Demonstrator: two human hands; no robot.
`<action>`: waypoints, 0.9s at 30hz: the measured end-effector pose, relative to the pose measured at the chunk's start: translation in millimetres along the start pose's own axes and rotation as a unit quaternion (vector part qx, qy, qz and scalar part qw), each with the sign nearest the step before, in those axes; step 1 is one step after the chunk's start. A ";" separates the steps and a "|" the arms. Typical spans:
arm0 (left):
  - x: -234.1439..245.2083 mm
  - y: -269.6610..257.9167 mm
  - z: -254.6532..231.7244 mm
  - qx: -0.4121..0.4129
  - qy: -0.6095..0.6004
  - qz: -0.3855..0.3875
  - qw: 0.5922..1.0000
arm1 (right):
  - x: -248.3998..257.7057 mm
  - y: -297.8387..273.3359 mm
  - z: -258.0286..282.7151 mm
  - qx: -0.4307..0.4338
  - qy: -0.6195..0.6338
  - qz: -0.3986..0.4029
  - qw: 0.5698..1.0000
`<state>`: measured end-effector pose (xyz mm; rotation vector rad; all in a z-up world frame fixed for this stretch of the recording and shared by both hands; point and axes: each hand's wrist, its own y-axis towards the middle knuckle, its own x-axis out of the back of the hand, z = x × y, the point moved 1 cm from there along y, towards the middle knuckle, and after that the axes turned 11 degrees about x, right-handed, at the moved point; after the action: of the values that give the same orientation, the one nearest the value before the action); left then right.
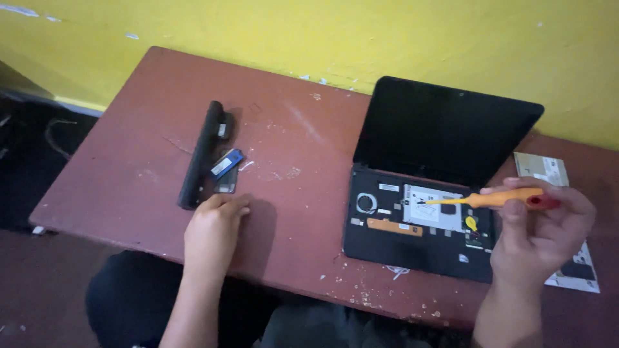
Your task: Disassembling a laptop by removing screws from the base and prying off the keyboard to access internal components.
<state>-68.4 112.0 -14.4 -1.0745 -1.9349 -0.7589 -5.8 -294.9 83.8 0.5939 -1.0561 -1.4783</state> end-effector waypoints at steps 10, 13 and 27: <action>-6.9 -6.8 -0.9 -0.103 -0.027 -0.111 0.988 | -40.4 -2.8 -12.7 -0.047 0.052 0.014 0.997; -13.3 -4.5 3.5 -0.100 -0.021 -0.096 0.990 | -76.8 0.4 -11.1 -0.083 0.116 0.071 0.987; -18.5 0.9 8.7 -0.096 0.046 -0.139 0.985 | -99.8 -15.2 -28.6 -0.034 0.102 0.116 0.987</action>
<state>-64.3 111.6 -34.5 -0.8725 -1.9856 -1.1486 31.1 -208.3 37.4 0.5417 -0.8793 -1.2174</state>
